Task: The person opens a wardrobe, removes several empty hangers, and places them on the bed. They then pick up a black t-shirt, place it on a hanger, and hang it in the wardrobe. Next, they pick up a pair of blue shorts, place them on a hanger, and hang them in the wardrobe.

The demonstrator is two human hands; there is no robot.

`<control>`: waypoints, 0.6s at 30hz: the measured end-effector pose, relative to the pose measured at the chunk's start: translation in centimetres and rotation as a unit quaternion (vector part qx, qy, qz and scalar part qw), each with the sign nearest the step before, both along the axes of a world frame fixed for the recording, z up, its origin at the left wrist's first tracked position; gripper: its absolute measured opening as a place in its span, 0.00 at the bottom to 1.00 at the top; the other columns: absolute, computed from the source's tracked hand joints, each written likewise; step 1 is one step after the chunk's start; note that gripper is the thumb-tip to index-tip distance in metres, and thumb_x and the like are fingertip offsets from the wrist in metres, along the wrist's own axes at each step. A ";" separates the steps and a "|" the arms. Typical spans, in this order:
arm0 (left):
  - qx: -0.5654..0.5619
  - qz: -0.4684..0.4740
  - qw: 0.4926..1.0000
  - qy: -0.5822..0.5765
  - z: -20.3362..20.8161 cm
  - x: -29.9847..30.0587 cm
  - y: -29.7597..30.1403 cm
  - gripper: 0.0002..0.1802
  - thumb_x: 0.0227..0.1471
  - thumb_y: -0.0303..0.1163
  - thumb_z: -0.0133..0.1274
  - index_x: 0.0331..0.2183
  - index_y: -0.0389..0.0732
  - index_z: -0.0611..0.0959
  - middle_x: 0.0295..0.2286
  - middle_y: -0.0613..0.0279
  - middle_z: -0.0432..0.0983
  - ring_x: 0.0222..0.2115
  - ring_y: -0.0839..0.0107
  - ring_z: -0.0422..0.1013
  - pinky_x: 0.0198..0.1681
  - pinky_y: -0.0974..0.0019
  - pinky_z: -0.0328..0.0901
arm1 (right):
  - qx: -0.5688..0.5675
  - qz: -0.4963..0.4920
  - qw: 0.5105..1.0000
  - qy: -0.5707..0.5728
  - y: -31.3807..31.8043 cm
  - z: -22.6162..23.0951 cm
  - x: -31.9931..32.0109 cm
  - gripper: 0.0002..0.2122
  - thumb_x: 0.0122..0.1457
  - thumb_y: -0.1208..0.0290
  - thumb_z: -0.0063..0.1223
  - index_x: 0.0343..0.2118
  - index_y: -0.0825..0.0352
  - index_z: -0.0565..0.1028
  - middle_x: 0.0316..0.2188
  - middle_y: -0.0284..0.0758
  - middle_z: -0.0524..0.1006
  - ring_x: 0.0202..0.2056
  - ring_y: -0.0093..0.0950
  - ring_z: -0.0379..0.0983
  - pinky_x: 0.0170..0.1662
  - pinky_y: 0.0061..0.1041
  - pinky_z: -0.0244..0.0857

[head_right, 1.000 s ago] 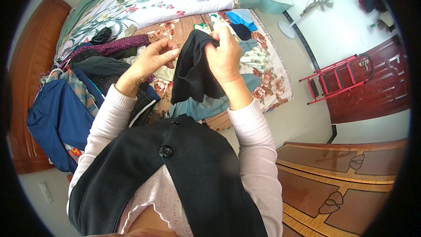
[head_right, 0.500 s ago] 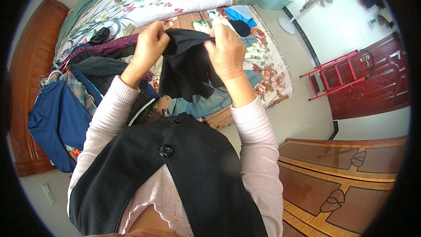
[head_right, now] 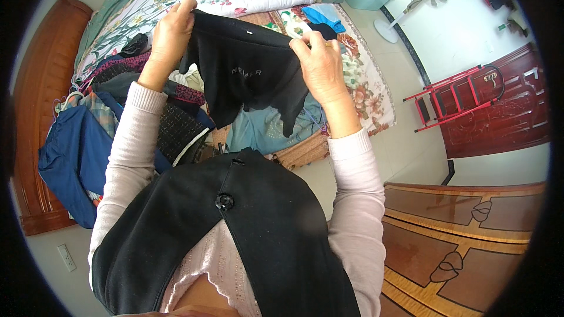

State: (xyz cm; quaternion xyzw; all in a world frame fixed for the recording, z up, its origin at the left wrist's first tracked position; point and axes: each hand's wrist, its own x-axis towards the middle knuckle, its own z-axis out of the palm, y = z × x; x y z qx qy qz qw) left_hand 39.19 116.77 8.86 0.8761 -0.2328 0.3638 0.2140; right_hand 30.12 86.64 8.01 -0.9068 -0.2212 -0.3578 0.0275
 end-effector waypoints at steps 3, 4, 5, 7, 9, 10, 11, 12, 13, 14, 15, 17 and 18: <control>0.051 0.022 0.998 0.034 -1.3 1.1 0.6 0.08 0.54 0.28 0.46 0.38 0.43 0.73 0.32 0.49 0.74 0.31 0.45 0.73 0.33 0.48 0.68 | 0.005 0.021 1.000 0.005 -1.0 0.0 0.0 0.20 0.43 0.85 0.57 0.39 0.56 0.74 0.35 0.33 0.70 0.38 0.34 0.71 0.44 0.33 0.61; 0.072 0.029 0.996 0.050 -2.2 1.6 0.9 0.07 0.54 0.28 0.46 0.38 0.42 0.73 0.33 0.49 0.74 0.31 0.45 0.74 0.34 0.48 0.68 | 0.002 0.024 1.000 0.006 -1.1 0.2 -0.1 0.20 0.43 0.85 0.57 0.39 0.56 0.74 0.35 0.33 0.70 0.37 0.33 0.71 0.44 0.33 0.61; 0.074 0.059 0.993 0.064 -3.0 2.4 1.1 0.06 0.54 0.29 0.45 0.36 0.42 0.74 0.33 0.48 0.74 0.32 0.45 0.74 0.35 0.48 0.68 | 0.002 0.027 1.000 0.004 -1.1 0.4 -0.1 0.19 0.42 0.84 0.57 0.38 0.57 0.75 0.34 0.31 0.71 0.38 0.31 0.71 0.44 0.32 0.60; 0.000 0.097 0.989 0.114 -3.4 3.1 0.9 0.08 0.55 0.30 0.44 0.36 0.39 0.74 0.28 0.44 0.77 0.30 0.46 0.75 0.34 0.49 0.69 | -0.009 0.022 0.999 -0.031 -1.1 0.7 0.2 0.13 0.46 0.80 0.54 0.35 0.58 0.74 0.32 0.29 0.70 0.37 0.28 0.70 0.44 0.31 0.58; -0.232 0.072 0.933 0.265 -0.9 1.4 -0.7 0.12 0.54 0.30 0.41 0.39 0.34 0.73 0.20 0.42 0.77 0.26 0.55 0.78 0.31 0.56 0.71 | -0.029 0.006 0.997 -0.073 -0.8 0.9 0.5 0.07 0.49 0.77 0.52 0.31 0.58 0.73 0.30 0.28 0.70 0.37 0.26 0.69 0.43 0.30 0.57; -0.335 0.031 0.901 0.272 -1.5 2.1 -0.6 0.14 0.55 0.27 0.38 0.41 0.32 0.72 0.25 0.44 0.78 0.26 0.60 0.78 0.29 0.58 0.73 | -0.031 0.007 0.997 -0.063 -0.6 1.0 0.4 0.06 0.49 0.75 0.52 0.30 0.57 0.72 0.30 0.27 0.70 0.37 0.26 0.69 0.44 0.30 0.57; -0.451 -0.040 0.844 0.286 -2.1 2.3 -0.8 0.14 0.56 0.26 0.38 0.42 0.31 0.71 0.29 0.46 0.77 0.29 0.58 0.77 0.31 0.57 0.74 | -0.034 0.014 0.997 -0.063 -0.3 0.6 0.3 0.06 0.48 0.75 0.52 0.30 0.57 0.71 0.30 0.27 0.70 0.36 0.26 0.69 0.44 0.31 0.57; -0.557 -0.111 0.769 0.295 -2.5 2.5 -1.3 0.14 0.58 0.26 0.37 0.43 0.30 0.71 0.34 0.48 0.76 0.32 0.56 0.77 0.33 0.57 0.75 | -0.038 0.019 0.997 -0.063 -0.2 0.1 0.2 0.06 0.48 0.75 0.52 0.30 0.57 0.71 0.29 0.27 0.70 0.36 0.27 0.69 0.44 0.31 0.57; -0.607 -0.148 0.710 0.325 -2.6 2.3 -2.1 0.13 0.58 0.24 0.36 0.42 0.29 0.71 0.37 0.47 0.75 0.38 0.55 0.75 0.38 0.55 0.73 | -0.053 0.015 0.998 -0.023 -0.7 -1.4 0.2 0.06 0.47 0.75 0.53 0.29 0.56 0.72 0.33 0.27 0.72 0.38 0.28 0.69 0.44 0.32 0.57; -0.648 -0.132 0.663 0.351 -2.7 1.8 -3.1 0.14 0.58 0.25 0.36 0.42 0.30 0.72 0.39 0.49 0.75 0.41 0.56 0.74 0.43 0.52 0.70 | -0.060 0.009 0.998 0.013 -0.9 -2.8 -0.1 0.04 0.49 0.74 0.50 0.28 0.57 0.71 0.31 0.28 0.70 0.36 0.28 0.69 0.42 0.32 0.57; -0.655 -0.136 0.637 0.384 -4.9 2.8 -2.6 0.14 0.59 0.26 0.36 0.43 0.32 0.72 0.39 0.50 0.76 0.41 0.57 0.74 0.43 0.52 0.69 | -0.054 0.017 0.998 0.042 -1.1 -4.7 -0.2 0.04 0.49 0.74 0.49 0.28 0.58 0.70 0.29 0.28 0.69 0.35 0.28 0.68 0.42 0.32 0.57; -0.661 -0.113 0.596 0.442 -6.9 3.0 -3.4 0.13 0.60 0.28 0.35 0.42 0.38 0.74 0.38 0.54 0.76 0.39 0.61 0.74 0.43 0.52 0.68 | -0.032 0.027 0.994 0.099 -1.9 -9.4 -0.3 0.03 0.49 0.75 0.48 0.27 0.58 0.70 0.27 0.30 0.67 0.34 0.29 0.67 0.40 0.33 0.57; -0.664 -0.078 0.596 0.446 -9.1 3.5 -3.4 0.12 0.59 0.27 0.36 0.42 0.39 0.74 0.37 0.56 0.76 0.37 0.64 0.74 0.41 0.56 0.69 | -0.017 0.036 0.991 0.125 -2.2 -11.6 -0.4 0.03 0.49 0.74 0.48 0.27 0.58 0.69 0.27 0.30 0.66 0.34 0.30 0.67 0.40 0.33 0.57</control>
